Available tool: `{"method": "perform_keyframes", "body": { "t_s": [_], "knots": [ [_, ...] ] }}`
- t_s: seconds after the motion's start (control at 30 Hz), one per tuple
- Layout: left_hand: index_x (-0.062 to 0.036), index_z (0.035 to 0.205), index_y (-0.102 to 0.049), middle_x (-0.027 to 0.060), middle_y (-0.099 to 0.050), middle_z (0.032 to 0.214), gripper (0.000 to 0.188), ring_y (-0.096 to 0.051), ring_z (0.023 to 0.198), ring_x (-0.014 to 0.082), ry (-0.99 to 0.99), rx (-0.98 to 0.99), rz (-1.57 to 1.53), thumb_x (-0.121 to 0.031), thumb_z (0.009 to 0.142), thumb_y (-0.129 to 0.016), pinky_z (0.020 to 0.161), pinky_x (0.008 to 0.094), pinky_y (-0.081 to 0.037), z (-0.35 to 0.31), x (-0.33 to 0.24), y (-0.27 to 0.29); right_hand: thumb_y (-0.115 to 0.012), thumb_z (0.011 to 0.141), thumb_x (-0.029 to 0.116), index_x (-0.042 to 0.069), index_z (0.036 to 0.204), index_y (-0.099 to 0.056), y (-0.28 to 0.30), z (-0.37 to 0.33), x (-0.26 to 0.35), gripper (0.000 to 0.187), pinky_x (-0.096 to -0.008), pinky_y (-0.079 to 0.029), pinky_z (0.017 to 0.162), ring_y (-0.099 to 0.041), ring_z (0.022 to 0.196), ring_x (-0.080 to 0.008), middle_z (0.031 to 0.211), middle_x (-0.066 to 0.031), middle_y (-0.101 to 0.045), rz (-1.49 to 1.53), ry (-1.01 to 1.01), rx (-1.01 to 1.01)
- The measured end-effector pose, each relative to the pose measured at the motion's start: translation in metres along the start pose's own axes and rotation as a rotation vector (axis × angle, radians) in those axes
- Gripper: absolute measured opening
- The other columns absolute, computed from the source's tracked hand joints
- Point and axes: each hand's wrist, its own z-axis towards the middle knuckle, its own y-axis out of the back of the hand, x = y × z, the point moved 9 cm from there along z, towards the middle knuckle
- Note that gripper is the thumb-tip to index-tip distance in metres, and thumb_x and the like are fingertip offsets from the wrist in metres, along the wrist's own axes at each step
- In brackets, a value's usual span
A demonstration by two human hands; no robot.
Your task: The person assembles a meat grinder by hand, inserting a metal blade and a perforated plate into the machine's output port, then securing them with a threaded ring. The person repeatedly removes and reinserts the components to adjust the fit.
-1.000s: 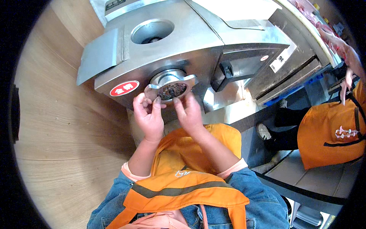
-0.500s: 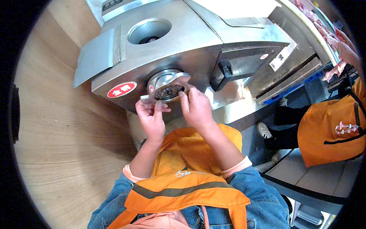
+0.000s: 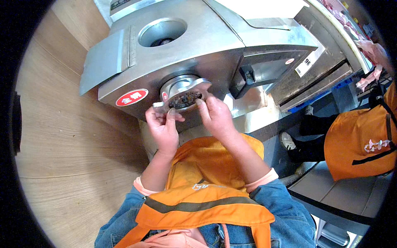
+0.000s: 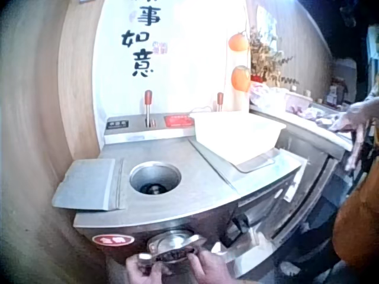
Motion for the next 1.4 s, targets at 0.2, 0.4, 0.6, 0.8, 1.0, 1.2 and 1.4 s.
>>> {"method": "perform_keyframes", "body": {
  "t_s": [0.2, 0.4, 0.6, 0.8, 1.0, 1.2, 1.4],
  "knots": [
    [-0.0005, 0.105, -0.043, 0.0056, -0.051, 0.082, 0.028, -0.052, 0.066, 0.0094, -0.16, 0.136, 0.347, 0.002, 0.083, -0.061, 0.056, 0.0238, -0.048, 0.013, -0.023, 0.001, -0.049, 0.095, 0.02, -0.003, 0.081, -0.055, -0.036, -0.015, -0.022, 0.028, -0.0308, -0.048, 0.058, -0.063, 0.063, -0.0167, 0.067, -0.0103, -0.062, 0.565, -0.151, -0.04],
    [-0.0021, 0.096, -0.052, 0.0072, -0.046, 0.074, 0.027, -0.05, 0.06, 0.0183, -0.244, 0.145, 0.499, 0.0, 0.074, -0.068, 0.053, 0.0302, -0.042, 0.022, -0.058, -0.01, -0.044, 0.098, 0.024, -0.005, 0.089, -0.058, -0.05, -0.015, -0.018, 0.034, -0.0292, -0.051, 0.069, -0.064, 0.07, -0.0171, 0.082, -0.0124, -0.066, 0.778, -0.212, 0.046],
    [-0.0046, 0.101, -0.059, 0.0084, -0.054, 0.084, 0.032, -0.055, 0.07, 0.0246, -0.533, 0.414, 0.866, -0.004, 0.071, -0.069, 0.061, 0.0337, -0.045, 0.032, -0.102, -0.062, -0.041, 0.099, 0.032, -0.004, 0.098, -0.057, -0.087, -0.028, -0.017, 0.04, -0.0313, -0.05, 0.079, -0.06, 0.085, -0.0157, 0.089, -0.0077, -0.061, 1.142, -0.405, 0.216],
    [-0.0104, 0.106, -0.061, 0.0043, -0.058, 0.096, 0.031, -0.055, 0.09, 0.0221, -0.747, 0.575, 1.11, -0.014, 0.075, -0.057, 0.072, 0.0335, -0.046, 0.018, -0.104, -0.109, -0.049, 0.093, 0.024, 0.004, 0.115, -0.058, -0.075, -0.014, 0.01, 0.031, -0.031, -0.046, 0.083, -0.057, 0.094, -0.0193, 0.106, -0.0053, -0.063, 0.401, 0.099, 0.021],
    [-0.0073, 0.107, -0.061, 0.005, -0.058, 0.097, 0.032, -0.054, 0.088, 0.0216, -0.813, 0.488, 0.993, -0.014, 0.076, -0.058, 0.074, 0.0337, -0.044, 0.011, -0.1, -0.108, -0.051, 0.093, 0.024, 0.002, 0.113, -0.058, -0.08, -0.02, -0.021, 0.03, -0.0299, -0.047, 0.081, -0.058, 0.092, -0.0179, 0.104, -0.0068, -0.063, 0.848, -0.302, 0.124],
    [-0.0034, 0.102, -0.061, 0.0113, -0.056, 0.094, 0.032, -0.054, 0.084, 0.0293, -0.789, 0.217, 0.832, -0.005, 0.071, -0.068, 0.076, 0.0399, -0.044, 0.02, -0.108, -0.059, -0.051, 0.095, 0.021, -0.004, 0.097, -0.06, -0.063, -0.019, -0.021, 0.026, -0.0265, -0.05, 0.069, -0.059, 0.076, -0.0111, 0.087, -0.0085, -0.065, 1.042, -0.401, 0.035],
    [-0.0012, 0.1, -0.052, 0.011, -0.052, 0.09, 0.027, -0.053, 0.077, 0.0216, -0.437, 0.113, 0.525, -0.001, 0.077, -0.067, 0.069, 0.031, -0.046, 0.02, -0.068, -0.01, -0.053, 0.094, 0.021, -0.003, 0.087, -0.06, -0.014, 0.001, -0.011, 0.025, -0.0271, -0.049, 0.056, -0.062, 0.061, -0.0143, 0.071, -0.0084, -0.066, 0.406, -0.193, 0.09]
  ]
}}
